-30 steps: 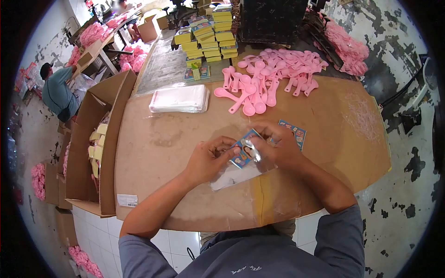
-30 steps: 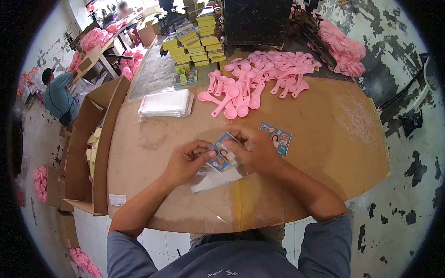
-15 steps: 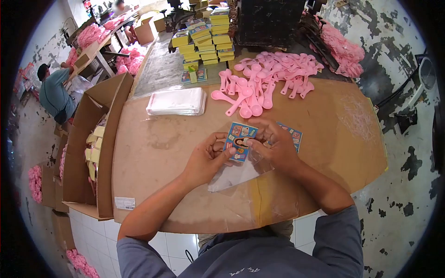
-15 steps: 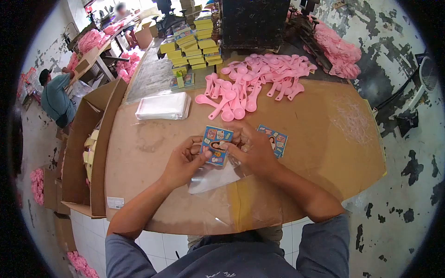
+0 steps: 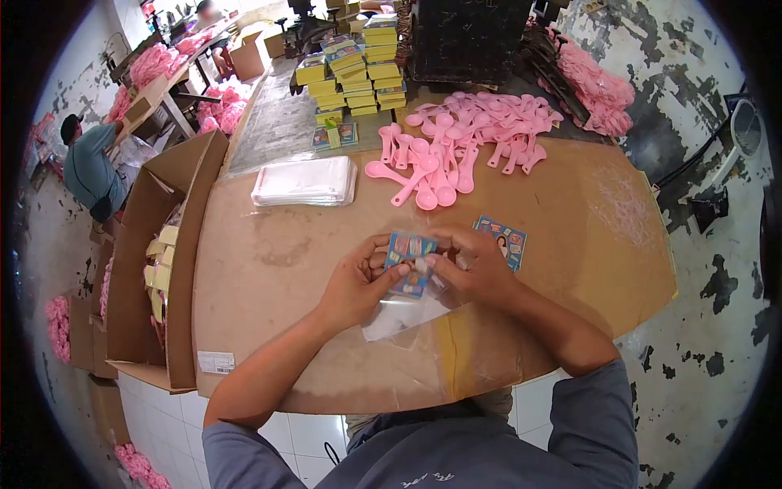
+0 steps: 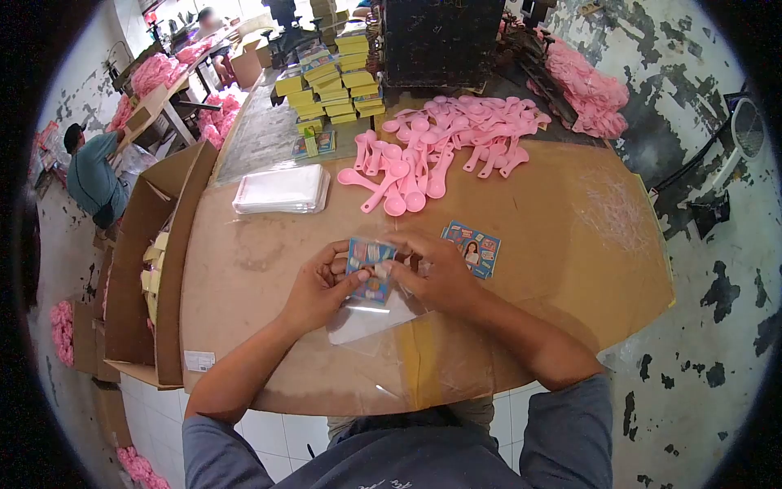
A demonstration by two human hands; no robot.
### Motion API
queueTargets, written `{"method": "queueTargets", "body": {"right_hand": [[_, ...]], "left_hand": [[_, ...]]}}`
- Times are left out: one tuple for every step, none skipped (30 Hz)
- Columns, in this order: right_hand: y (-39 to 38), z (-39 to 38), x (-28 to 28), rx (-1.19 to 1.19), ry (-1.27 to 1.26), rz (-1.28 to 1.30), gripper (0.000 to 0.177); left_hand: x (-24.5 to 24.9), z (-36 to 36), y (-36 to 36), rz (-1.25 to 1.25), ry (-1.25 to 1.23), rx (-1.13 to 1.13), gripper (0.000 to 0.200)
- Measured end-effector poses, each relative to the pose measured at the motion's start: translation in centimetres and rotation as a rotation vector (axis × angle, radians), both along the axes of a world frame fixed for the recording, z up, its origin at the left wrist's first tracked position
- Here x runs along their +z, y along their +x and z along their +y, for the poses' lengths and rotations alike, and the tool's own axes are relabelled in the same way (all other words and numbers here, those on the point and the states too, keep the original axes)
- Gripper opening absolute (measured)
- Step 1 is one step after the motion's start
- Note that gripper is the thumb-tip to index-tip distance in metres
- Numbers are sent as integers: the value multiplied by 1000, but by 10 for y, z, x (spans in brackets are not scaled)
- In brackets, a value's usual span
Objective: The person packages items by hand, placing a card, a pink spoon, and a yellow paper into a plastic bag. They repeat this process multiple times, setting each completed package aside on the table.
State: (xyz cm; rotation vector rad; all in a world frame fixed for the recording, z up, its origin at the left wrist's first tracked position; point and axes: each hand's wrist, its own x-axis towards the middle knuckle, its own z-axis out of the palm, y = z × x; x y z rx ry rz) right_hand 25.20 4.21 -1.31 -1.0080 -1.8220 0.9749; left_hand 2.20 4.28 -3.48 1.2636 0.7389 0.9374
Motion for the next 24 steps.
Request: {"method": "queueTargets", "body": {"right_hand": [[3,2,0,36,54,-59,32],[4,3,1,74,109,-118,29],[5,4,2,129,108,-133,26],[5,4,5,184,107,-147,23],[6,5,7,237,106,-160,20],[8,9,9,197,133,-211,21],[13,16,12,156,159,-262,23],[19,24,15,112,184,-313,25],[26,35,15,-13,298,-359,29],[36,52,9,-140,413,-404,34],[46,67,2,-267,529,-447,38],[56,83,-3,-263,529,-526,43],[68,97,-10,-258,528,-606,47],[76,103,-12,-254,525,-686,52],[84,107,-16,-248,520,-734,51],[86,109,-13,-241,515,-781,50],[88,109,-11,-234,512,-827,50],[92,107,-8,-214,498,-847,46],[91,99,5,-191,485,-867,42],[91,94,12,-167,472,-888,39],[95,94,11,-154,551,-899,36],[97,93,11,-144,628,-907,32],[98,91,10,-135,704,-914,29],[99,87,9,-152,745,-874,29]], "left_hand": [[1,0,1,-13,-5,9,44],[4,-1,-1,15,3,-10,44],[10,-1,-3,43,11,-29,45],[14,-1,-4,71,20,-47,45],[12,-1,-4,70,22,-43,45],[8,0,-4,70,25,-37,44],[5,1,-3,71,27,-34,44],[6,1,-3,58,4,-23,44],[6,1,-2,44,-18,-13,44],[7,1,-1,29,-40,-4,43],[8,1,-1,39,-34,-7,43],[9,1,-2,50,-27,-8,43],[10,1,-3,59,-22,-8,42],[9,0,-3,55,-19,-12,42],[7,1,-3,51,-15,-17,42],[6,2,-3,48,-10,-20,42],[4,3,-5,49,3,-29,41],[2,5,-8,50,15,-36,41],[-1,6,-9,50,26,-42,40],[-4,8,-9,22,5,-27,40],[-8,9,-8,-7,-16,-11,40],[-6,9,-7,-34,-38,2,39],[-4,9,-8,-48,-88,1,39],[0,9,-10,-55,-108,-14,39]]}}
